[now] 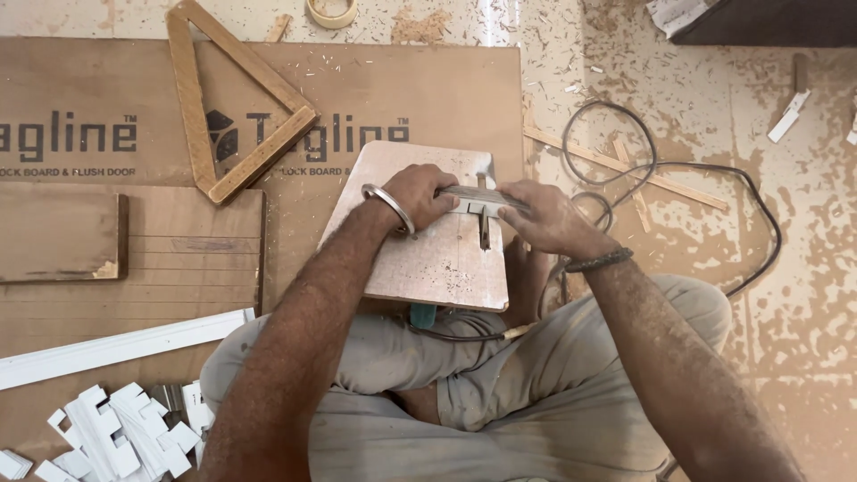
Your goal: Cutting white laminate or plastic strips using a small electric cutter tool on a workshop floor.
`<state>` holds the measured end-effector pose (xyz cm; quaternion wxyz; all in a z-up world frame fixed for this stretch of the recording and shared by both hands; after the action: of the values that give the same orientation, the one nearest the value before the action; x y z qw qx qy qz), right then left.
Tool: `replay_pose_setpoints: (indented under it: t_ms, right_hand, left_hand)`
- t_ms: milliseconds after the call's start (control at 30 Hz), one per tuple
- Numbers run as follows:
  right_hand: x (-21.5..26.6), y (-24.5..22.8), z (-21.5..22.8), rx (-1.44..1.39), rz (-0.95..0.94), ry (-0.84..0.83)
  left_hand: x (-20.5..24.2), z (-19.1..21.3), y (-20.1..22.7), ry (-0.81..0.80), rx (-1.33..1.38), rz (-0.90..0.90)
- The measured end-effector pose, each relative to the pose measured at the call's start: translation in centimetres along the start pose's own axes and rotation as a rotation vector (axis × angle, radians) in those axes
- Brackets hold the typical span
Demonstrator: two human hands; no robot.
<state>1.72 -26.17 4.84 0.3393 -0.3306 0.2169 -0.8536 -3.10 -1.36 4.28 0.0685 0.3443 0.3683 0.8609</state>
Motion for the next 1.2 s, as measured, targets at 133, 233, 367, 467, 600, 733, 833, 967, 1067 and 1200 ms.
replay_pose_setpoints:
  t_ms: [133,233,367,467,600,733,833,967,1067,1200]
  right_hand:
    - [0.6,0.3,-0.4,0.042,0.065,0.044]
    - [1.2,-0.3,-0.5,0.061,0.049,0.040]
    - [2.4,-3.1,-0.2,0.072,-0.065,-0.007]
    - [3.6,-4.4,-0.4,0.099,-0.110,-0.023]
    - [3.8,-3.7,-1.2,0.126,-0.052,0.020]
    - [3.4,-4.4,-0.7,0.153,-0.093,0.019]
    - [2.2,-4.3,-0.2,0.155,-0.149,-0.010]
    - [-0.1,-2.5,0.0,0.143,-0.185,-0.032]
    - [-1.0,-0.6,-0.6,0.149,-0.121,-0.010]
    - [-0.4,-1.4,-0.3,0.145,-0.093,0.007]
  left_hand:
    - [0.2,-0.2,-0.3,0.012,-0.027,-0.058]
    - [0.6,-0.4,0.0,0.013,-0.042,-0.085]
    - [2.2,-0.3,1.1,-0.020,-0.105,-0.070]
    - [2.8,-0.8,1.2,-0.029,-0.151,-0.082]
    - [2.7,-1.1,1.1,-0.038,-0.170,-0.087]
    - [2.0,-1.2,0.9,-0.013,-0.215,-0.110]
    - [0.9,-0.9,0.7,-0.019,-0.200,-0.069]
    - [-2.2,-0.7,-0.9,0.002,-0.173,-0.055]
    - [-3.1,-0.6,-1.4,0.037,-0.155,-0.085]
    - [-2.8,-0.6,-1.5,0.038,-0.137,-0.094]
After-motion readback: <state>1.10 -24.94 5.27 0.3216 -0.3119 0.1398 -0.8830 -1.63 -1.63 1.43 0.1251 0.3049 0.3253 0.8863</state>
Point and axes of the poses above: each hand's wrist, its own x-axis away from the middle knuckle, its own z-axis out of the back of the hand, y = z × x, the point moved 1 cm from there along -x, towards the middle knuckle, and after that the axes turned 11 degrees about -y, right-handed, at the moved point
